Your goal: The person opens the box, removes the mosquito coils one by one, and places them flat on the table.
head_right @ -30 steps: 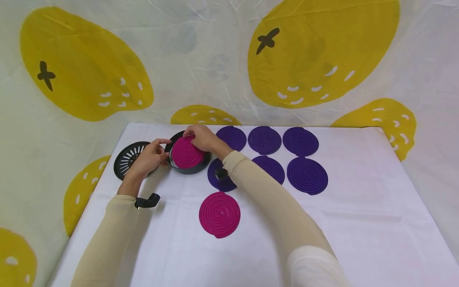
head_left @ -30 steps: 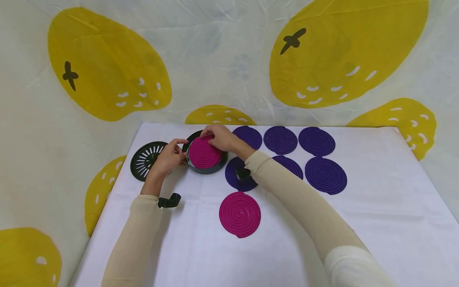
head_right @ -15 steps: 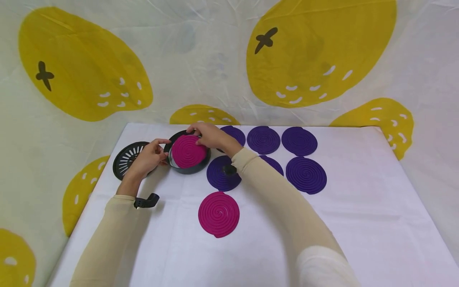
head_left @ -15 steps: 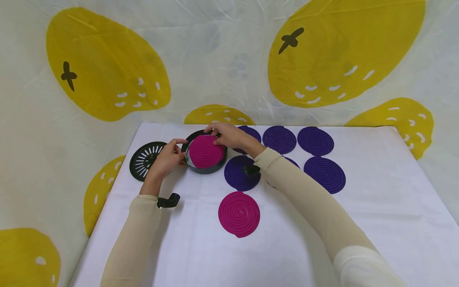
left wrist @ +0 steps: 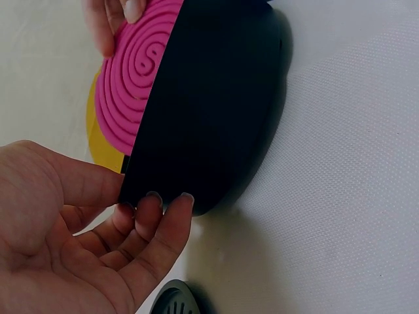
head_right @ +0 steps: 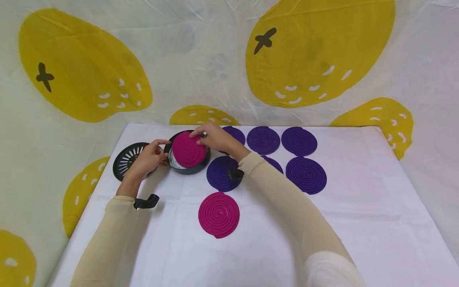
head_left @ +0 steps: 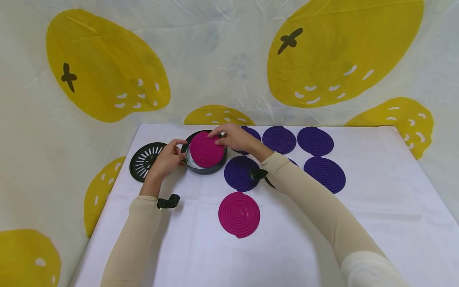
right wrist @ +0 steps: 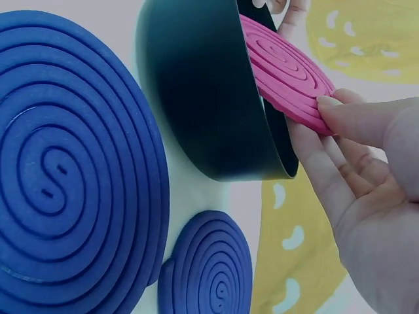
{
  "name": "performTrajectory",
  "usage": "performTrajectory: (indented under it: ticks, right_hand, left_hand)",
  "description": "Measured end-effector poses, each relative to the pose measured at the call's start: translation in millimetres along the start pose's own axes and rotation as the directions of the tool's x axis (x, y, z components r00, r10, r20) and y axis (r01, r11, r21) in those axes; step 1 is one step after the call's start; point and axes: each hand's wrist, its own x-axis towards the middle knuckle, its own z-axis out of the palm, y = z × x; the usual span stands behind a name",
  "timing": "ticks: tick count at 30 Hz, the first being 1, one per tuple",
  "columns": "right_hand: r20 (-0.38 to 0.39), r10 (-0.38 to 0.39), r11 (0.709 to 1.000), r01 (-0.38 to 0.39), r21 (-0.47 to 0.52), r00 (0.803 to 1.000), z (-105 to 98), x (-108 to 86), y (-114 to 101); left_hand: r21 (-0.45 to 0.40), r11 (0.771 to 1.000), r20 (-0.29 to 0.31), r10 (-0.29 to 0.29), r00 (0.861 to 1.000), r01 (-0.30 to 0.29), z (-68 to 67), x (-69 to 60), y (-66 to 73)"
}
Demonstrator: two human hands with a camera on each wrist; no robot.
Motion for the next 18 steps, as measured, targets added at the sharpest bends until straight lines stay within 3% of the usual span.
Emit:
performTrajectory:
  ticks: [10, 18]
  right_hand:
    - [-0.096, 0.032, 0.996, -0.024, 0.085, 0.995, -9, -17.3, -4]
    - [-0.134, 0.002, 0.979, 0.025, 0.204, 0.991, -19, -35.9, -10]
  left_hand:
    - [0.004, 1.0, 0.006, 0.004, 1.0, -0.004, -1.1, 0.9, -2.0]
    - [-0.006, 1.0, 0.018, 0.011, 1.0, -0.011, -1.6, 1.6, -2.2]
